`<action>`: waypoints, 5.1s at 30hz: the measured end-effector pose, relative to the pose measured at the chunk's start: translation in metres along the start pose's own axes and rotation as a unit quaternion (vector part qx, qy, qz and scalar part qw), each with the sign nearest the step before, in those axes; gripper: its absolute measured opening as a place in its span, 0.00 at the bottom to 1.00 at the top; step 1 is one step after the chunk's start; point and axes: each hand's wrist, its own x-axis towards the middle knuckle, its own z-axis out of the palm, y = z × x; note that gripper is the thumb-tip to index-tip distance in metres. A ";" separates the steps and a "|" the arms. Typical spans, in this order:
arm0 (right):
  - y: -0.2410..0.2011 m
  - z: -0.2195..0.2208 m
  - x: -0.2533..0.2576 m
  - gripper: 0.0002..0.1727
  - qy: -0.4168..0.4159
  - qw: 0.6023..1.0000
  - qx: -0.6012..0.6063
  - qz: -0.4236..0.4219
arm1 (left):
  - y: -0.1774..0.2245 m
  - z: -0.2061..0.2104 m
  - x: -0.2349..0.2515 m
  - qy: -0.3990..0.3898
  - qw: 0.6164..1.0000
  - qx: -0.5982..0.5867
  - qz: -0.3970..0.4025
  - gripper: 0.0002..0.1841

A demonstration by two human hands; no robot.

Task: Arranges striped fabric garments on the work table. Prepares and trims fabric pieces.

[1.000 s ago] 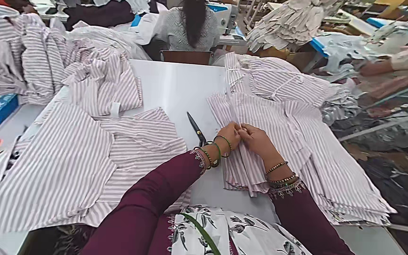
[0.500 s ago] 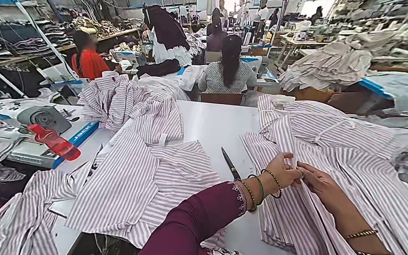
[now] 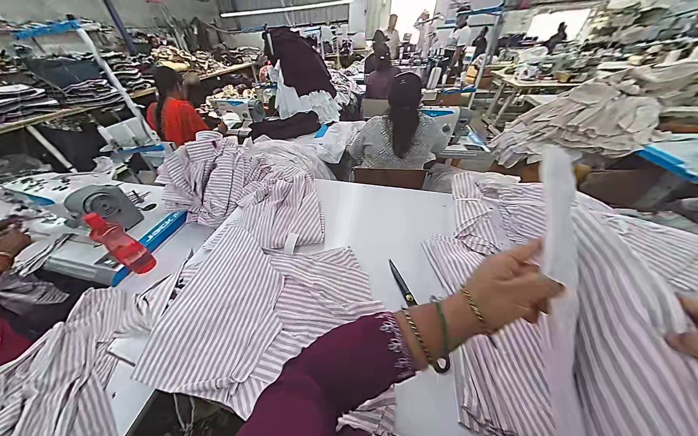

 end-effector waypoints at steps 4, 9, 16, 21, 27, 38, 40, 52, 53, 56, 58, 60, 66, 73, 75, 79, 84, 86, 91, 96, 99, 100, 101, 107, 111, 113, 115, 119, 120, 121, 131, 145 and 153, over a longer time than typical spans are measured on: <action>-0.012 -0.041 0.017 0.21 0.071 0.991 -0.083 -0.072 | 0.051 -0.036 -0.019 0.130 0.987 -0.068 0.068 0.24; -0.009 0.010 0.027 0.31 -0.092 0.941 -0.277 -0.170 | 0.073 -0.054 -0.040 0.194 0.967 0.048 0.157 0.27; 0.010 0.145 -0.087 0.20 -0.124 0.925 0.328 0.144 | -0.011 -0.064 -0.084 -0.079 0.902 0.401 0.140 0.26; -0.002 0.088 -0.093 0.18 -0.020 0.957 0.207 0.204 | 0.003 -0.179 -0.183 0.033 0.734 0.670 -0.105 0.35; -0.037 0.072 -0.079 0.19 0.009 0.975 0.193 0.110 | -0.028 -0.231 -0.282 0.093 0.613 0.713 -0.329 0.47; 0.020 0.318 -0.158 0.53 -0.556 0.752 -0.355 0.006 | -0.015 -0.218 -0.305 -0.031 0.654 0.692 -0.304 0.43; 0.024 0.315 -0.168 0.55 -0.524 0.768 -0.368 0.001 | -0.019 -0.213 -0.327 -0.027 0.674 0.698 -0.240 0.43; 0.007 0.338 -0.196 0.34 -0.400 0.807 -0.435 0.002 | 0.021 -0.262 -0.316 -0.082 0.642 0.683 -0.340 0.50; 0.008 0.339 -0.199 0.31 -0.384 0.817 -0.430 -0.008 | 0.020 -0.266 -0.307 -0.091 0.641 0.682 -0.339 0.51; 0.012 0.338 -0.202 0.27 -0.343 0.846 -0.407 -0.031 | 0.018 -0.290 -0.294 -0.051 0.658 0.691 -0.297 0.54; 0.018 0.337 -0.205 0.25 -0.303 0.868 -0.388 -0.061 | 0.026 -0.319 -0.297 0.052 0.642 0.709 -0.288 0.55; 0.024 0.337 -0.209 0.23 -0.266 0.888 -0.368 -0.080 | 0.044 -0.352 -0.305 0.143 0.603 0.714 -0.326 0.55; 0.027 0.336 -0.216 0.21 -0.231 0.903 -0.355 -0.069 | 0.063 -0.380 -0.318 0.163 0.578 0.715 -0.358 0.51; 0.032 0.337 -0.216 0.21 -0.208 0.906 -0.357 -0.087 | 0.036 -0.326 -0.310 0.027 0.598 0.727 -0.338 0.52; 0.033 0.337 -0.215 0.21 -0.210 0.905 -0.361 -0.084 | 0.028 -0.310 -0.311 -0.010 0.608 0.724 -0.325 0.53; 0.024 0.337 -0.206 0.21 -0.263 0.893 -0.362 -0.045 | 0.021 -0.291 -0.312 -0.073 0.627 0.710 -0.313 0.51; -0.020 0.298 -0.133 0.16 -0.235 0.900 -0.367 0.001 | 0.013 -0.284 -0.319 -0.076 0.656 0.710 -0.243 0.46; -0.056 0.261 -0.089 0.15 -0.168 0.900 -0.401 -0.039 | 0.009 -0.283 -0.324 -0.058 0.659 0.717 -0.219 0.46; -0.153 0.172 -0.001 0.18 0.038 0.858 -0.507 -0.076 | -0.003 -0.280 -0.329 0.003 0.662 0.732 -0.162 0.47; -0.151 0.160 0.017 0.23 0.039 0.806 -0.591 0.002 | -0.011 -0.280 -0.331 0.042 0.663 0.737 -0.125 0.49; -0.064 0.183 0.034 0.22 -0.087 0.799 -0.590 0.081 | -0.013 -0.283 -0.331 0.046 0.661 0.739 -0.121 0.49; -0.027 0.190 0.035 0.21 -0.128 0.795 -0.583 0.104 | -0.013 -0.282 -0.331 0.047 0.660 0.740 -0.123 0.49; 0.005 0.195 0.032 0.21 -0.162 0.795 -0.569 0.133 | -0.014 -0.282 -0.330 0.048 0.658 0.741 -0.124 0.49; 0.073 0.210 0.033 0.39 -0.253 0.776 -0.561 0.139 | -0.016 -0.282 -0.329 0.081 0.660 0.738 -0.115 0.45; 0.077 0.201 0.050 0.32 -0.314 0.754 -0.568 0.108 | -0.017 -0.283 -0.328 0.096 0.670 0.729 -0.103 0.43; 0.074 0.201 0.055 0.19 -0.342 0.741 -0.569 0.102 | -0.019 -0.283 -0.329 0.106 0.670 0.728 -0.099 0.41; 0.073 0.202 0.060 0.15 -0.353 0.737 -0.569 0.091 | -0.018 -0.283 -0.329 0.113 0.669 0.728 -0.101 0.39; 0.063 0.189 0.070 0.15 -0.353 0.736 -0.574 0.076 | -0.017 -0.283 -0.330 0.117 0.669 0.726 -0.110 0.36; 0.052 0.185 0.069 0.16 -0.348 0.742 -0.568 0.070 | -0.016 -0.282 -0.330 0.115 0.671 0.723 -0.113 0.36; 0.035 0.183 0.065 0.16 -0.345 0.753 -0.558 0.059 | -0.014 -0.281 -0.330 0.112 0.678 0.718 -0.113 0.35; -0.065 0.195 -0.056 0.28 -0.417 0.841 -0.235 -0.251 | -0.022 -0.228 -0.282 0.295 0.874 0.362 -0.134 0.25; -0.072 0.105 -0.004 0.19 -0.117 0.808 -0.517 -0.256 | -0.033 -0.205 -0.252 0.279 0.923 0.195 -0.182 0.14; -0.001 0.218 -0.092 0.35 -0.396 0.915 -0.011 0.072 | -0.027 -0.153 -0.217 0.035 0.952 0.302 -0.032 0.30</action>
